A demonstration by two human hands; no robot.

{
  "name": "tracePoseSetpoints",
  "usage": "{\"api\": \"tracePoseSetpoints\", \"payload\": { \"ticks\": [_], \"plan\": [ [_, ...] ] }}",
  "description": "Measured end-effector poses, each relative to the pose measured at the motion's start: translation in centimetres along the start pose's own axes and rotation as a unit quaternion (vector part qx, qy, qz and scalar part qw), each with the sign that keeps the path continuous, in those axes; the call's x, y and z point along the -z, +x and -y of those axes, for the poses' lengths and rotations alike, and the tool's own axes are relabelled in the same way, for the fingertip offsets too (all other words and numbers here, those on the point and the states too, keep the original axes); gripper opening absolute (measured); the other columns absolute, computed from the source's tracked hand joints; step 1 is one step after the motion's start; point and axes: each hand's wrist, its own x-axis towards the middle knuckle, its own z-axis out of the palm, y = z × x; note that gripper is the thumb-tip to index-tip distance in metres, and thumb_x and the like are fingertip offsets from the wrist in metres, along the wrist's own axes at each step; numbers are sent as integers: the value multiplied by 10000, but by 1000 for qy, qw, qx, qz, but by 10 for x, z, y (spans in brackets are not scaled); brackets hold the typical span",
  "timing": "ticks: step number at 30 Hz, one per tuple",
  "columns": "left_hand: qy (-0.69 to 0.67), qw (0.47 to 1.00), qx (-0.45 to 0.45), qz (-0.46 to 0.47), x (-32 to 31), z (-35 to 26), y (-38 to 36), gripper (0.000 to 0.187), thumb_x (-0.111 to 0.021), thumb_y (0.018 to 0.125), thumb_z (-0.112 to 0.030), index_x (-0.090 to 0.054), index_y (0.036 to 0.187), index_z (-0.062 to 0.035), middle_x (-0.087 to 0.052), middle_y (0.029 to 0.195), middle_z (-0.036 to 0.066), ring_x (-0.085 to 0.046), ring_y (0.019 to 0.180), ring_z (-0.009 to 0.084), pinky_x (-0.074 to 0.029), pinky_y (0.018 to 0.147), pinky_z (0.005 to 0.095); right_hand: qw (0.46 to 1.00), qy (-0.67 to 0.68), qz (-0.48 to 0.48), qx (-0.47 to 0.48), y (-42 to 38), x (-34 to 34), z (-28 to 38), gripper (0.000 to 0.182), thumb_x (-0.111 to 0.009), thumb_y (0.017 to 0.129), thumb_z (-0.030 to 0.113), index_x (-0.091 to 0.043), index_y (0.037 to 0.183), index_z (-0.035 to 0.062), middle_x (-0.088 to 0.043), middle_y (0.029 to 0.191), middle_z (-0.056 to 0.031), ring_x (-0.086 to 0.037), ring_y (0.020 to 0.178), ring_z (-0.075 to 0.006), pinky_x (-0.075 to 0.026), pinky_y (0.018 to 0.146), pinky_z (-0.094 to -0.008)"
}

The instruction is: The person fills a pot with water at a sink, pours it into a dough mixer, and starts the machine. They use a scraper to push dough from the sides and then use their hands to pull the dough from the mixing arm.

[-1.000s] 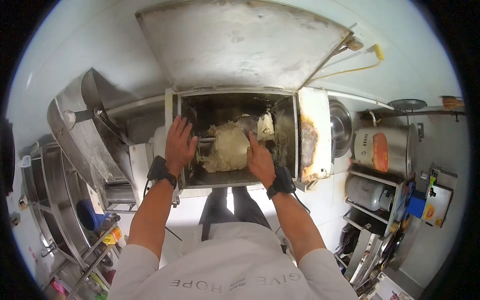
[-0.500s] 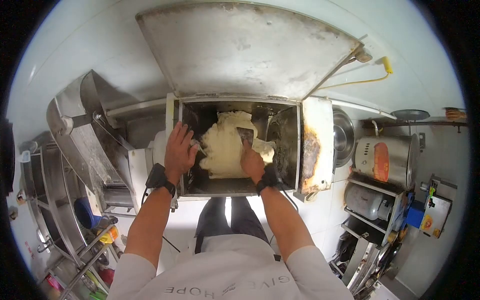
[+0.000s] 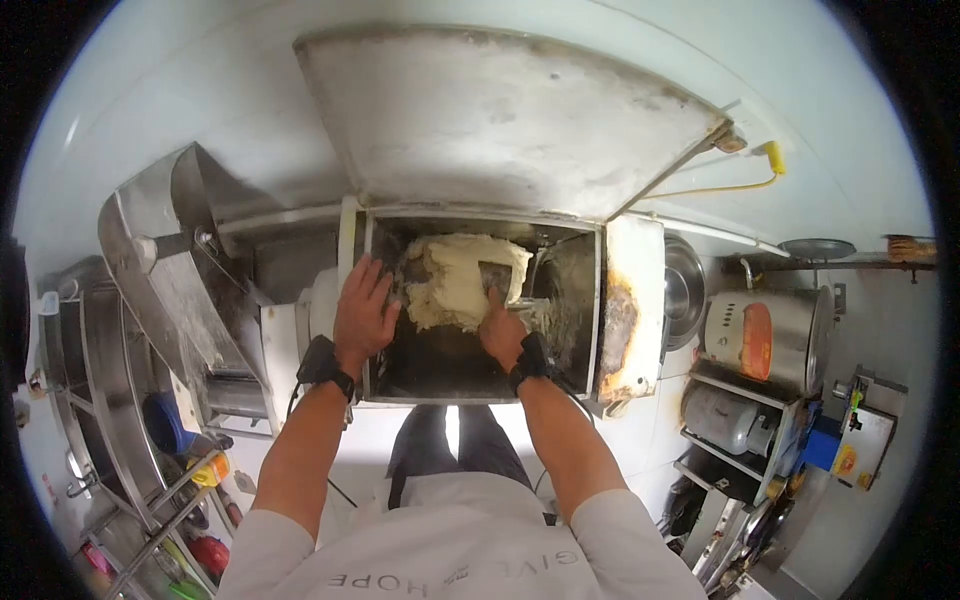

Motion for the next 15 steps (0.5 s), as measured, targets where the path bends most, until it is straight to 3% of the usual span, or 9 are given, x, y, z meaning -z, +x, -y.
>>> {"api": "tracePoseSetpoints", "payload": {
  "ticks": [2, 6, 8, 9, 10, 11, 12, 14, 15],
  "plan": [
    [3, 1000, 1, 2, 1, 0, 3, 443, -641, 853, -219, -606, 1193, 63, -503, 1354, 261, -348, 1387, 403, -305, 1142, 502, 998, -19, 58, -18, -2, 4, 1, 576, -510, 907, 131, -383, 1464, 55, -642, 860, -306, -612, 782, -503, -483, 709, -569],
    [6, 1000, -4, 5, -1, 2, 2, 449, -641, 858, -225, -604, 1195, 68, -504, 1350, 262, -346, 1388, 401, -307, 1138, 505, 999, 3, -5, 33, -17, -11, -17, 571, -519, 912, 130, -384, 1460, 48, -657, 931, -300, -625, 791, -499, -482, 704, -565],
    [11, 1000, -11, 1, -2, 4, 2, 451, -641, 859, -226, -603, 1198, 69, -505, 1350, 261, -344, 1389, 400, -308, 1137, 505, 987, 115, -104, 50, -19, -14, -21, 563, -531, 943, 158, -379, 1479, 84, -679, 860, -192, -636, 627, -362, -484, 560, -497],
    [12, 1000, -18, -7, -3, 4, 1, 454, -640, 860, -228, -601, 1202, 68, -505, 1350, 260, -343, 1390, 400, -307, 1137, 505, 987, 115, -103, 49, -21, -2, -17, 563, -531, 943, 158, -379, 1479, 84, -679, 860, -192, -636, 627, -362, -484, 560, -497],
    [13, 1000, -24, -15, -3, 4, 0, 457, -639, 861, -229, -600, 1205, 68, -505, 1351, 260, -342, 1391, 399, -307, 1137, 505, 918, 385, 4, -100, -24, 26, -5, 519, -531, 964, 175, -404, 1463, 110, -635, 808, -116, -583, 565, -265, -455, 481, -423],
    [13, 1000, -24, -14, -3, 4, 0, 457, -639, 861, -229, -600, 1205, 68, -505, 1351, 260, -342, 1391, 399, -307, 1137, 505, 747, 612, 109, -238, -26, 48, 4, 476, -531, 985, 192, -429, 1446, 137, -591, 755, -40, -530, 503, -167, -426, 402, -350],
    [15, 1000, -24, -14, -2, 3, 1, 455, -641, 859, -228, -602, 1204, 67, -505, 1352, 260, -342, 1391, 398, -307, 1138, 503, 746, 612, 108, -238, -25, 58, 5, 476, -531, 985, 192, -429, 1446, 137, -591, 755, -40, -530, 503, -167, -426, 402, -350],
    [17, 999, -24, -13, -1, 3, 1, 454, -643, 858, -226, -603, 1203, 67, -505, 1352, 260, -343, 1391, 396, -308, 1138, 502, 574, 769, 132, -249, -26, 72, 4, 305, -497, 1019, 200, -501, 1324, 204, -464, 702, 13, -422, 481, -73, -357, 344, -223],
    [20, 999, -22, -11, -1, 3, 1, 451, -645, 856, -224, -606, 1199, 66, -505, 1352, 261, -344, 1391, 395, -308, 1138, 500, 531, 798, 164, -233, -26, 76, -2, 155, -483, 1028, 203, -530, 1175, 215, -480, 711, 1, -439, 474, -94, -357, 320, -214]
  ]
}}
